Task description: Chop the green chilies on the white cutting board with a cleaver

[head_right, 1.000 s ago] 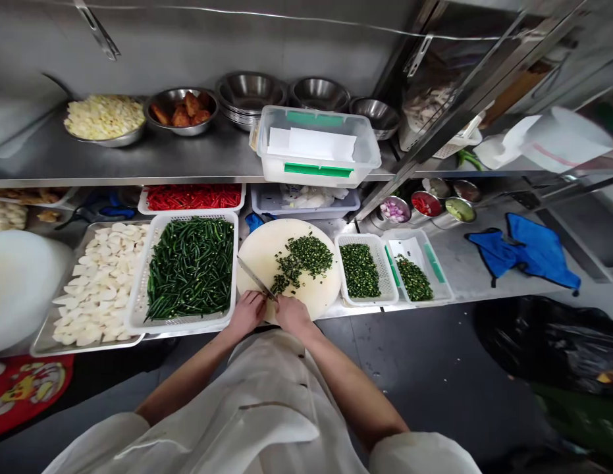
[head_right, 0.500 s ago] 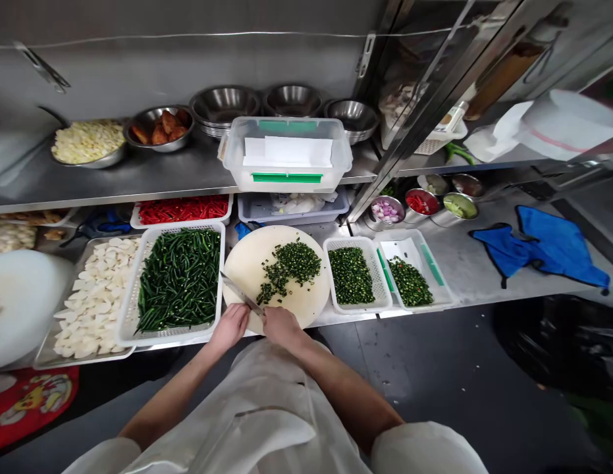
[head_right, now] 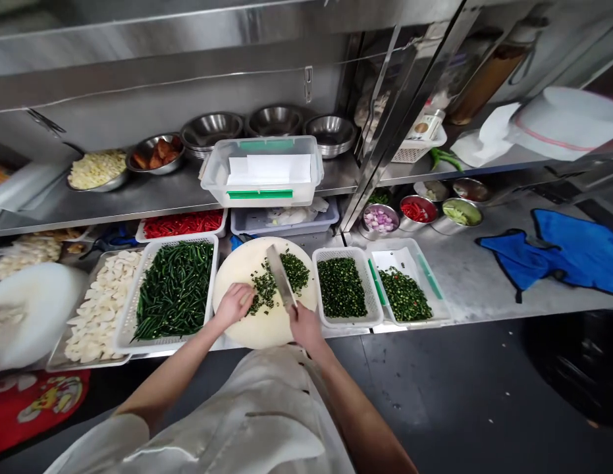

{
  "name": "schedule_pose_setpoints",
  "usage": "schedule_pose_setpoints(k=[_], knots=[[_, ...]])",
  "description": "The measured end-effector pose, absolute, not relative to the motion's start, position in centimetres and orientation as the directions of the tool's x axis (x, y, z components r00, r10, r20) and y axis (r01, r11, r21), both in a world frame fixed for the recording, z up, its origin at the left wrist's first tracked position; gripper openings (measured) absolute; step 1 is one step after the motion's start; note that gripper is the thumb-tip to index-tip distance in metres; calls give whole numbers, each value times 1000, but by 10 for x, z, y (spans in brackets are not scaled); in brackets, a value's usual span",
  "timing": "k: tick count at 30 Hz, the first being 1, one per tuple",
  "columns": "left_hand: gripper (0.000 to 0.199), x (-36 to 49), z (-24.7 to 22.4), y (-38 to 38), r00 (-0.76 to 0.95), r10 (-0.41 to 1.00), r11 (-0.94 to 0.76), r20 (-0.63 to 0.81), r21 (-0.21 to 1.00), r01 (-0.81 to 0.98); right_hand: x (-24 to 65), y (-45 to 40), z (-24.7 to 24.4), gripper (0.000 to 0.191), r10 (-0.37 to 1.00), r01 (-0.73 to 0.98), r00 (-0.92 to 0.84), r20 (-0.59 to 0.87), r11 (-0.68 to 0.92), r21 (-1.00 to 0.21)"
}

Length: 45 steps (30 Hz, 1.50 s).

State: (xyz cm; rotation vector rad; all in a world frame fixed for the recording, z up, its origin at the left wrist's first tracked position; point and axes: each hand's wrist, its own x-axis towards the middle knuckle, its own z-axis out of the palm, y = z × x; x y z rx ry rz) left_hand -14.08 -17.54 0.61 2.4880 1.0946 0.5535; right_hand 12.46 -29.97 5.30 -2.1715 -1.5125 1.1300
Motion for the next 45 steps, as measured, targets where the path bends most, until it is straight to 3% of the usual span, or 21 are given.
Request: schedule_pose_setpoints(k=[4,8,11,15,19,22,26,29,38,45], knots=[[33,-44,8,-91,603,753,-639,265,515,571,177,-305,46,33,837,652,325,-440,-536,-537],[55,23,-16,-40,640,760,-608,118,479,633,189,-300,44,32,812,665,357,-462,-568,-484],[69,36,-33,-45,691,723,-631,17,425,649,178,-298,48,35,797,695,335,-502,-569,-439],[76,25,-35,-81,784,621,-727,12,381,570,173,-299,52,36,817,762,268,-510,-504,-407],[84,14,-23,-125,800,599,-753,25,359,552,200,-315,41,35,845,722,156,-511,-451,-525],[87,14,-18,-162,789,613,-752,36,333,569,223,-333,21,38,814,562,112,-570,-524,-640],[77,21,-18,-200,700,708,-693,99,290,660,223,-350,-6,36,727,219,141,-672,-685,-695],[66,26,-23,-207,580,802,-594,146,303,745,203,-350,-22,29,721,57,76,-689,-693,-719],[35,26,-6,-195,136,936,-311,325,583,750,162,-327,-13,30,783,-106,-203,-588,-615,-782],[29,93,67,-195,154,853,-466,499,596,654,230,-347,43,33,852,-80,-190,-488,-508,-857]])
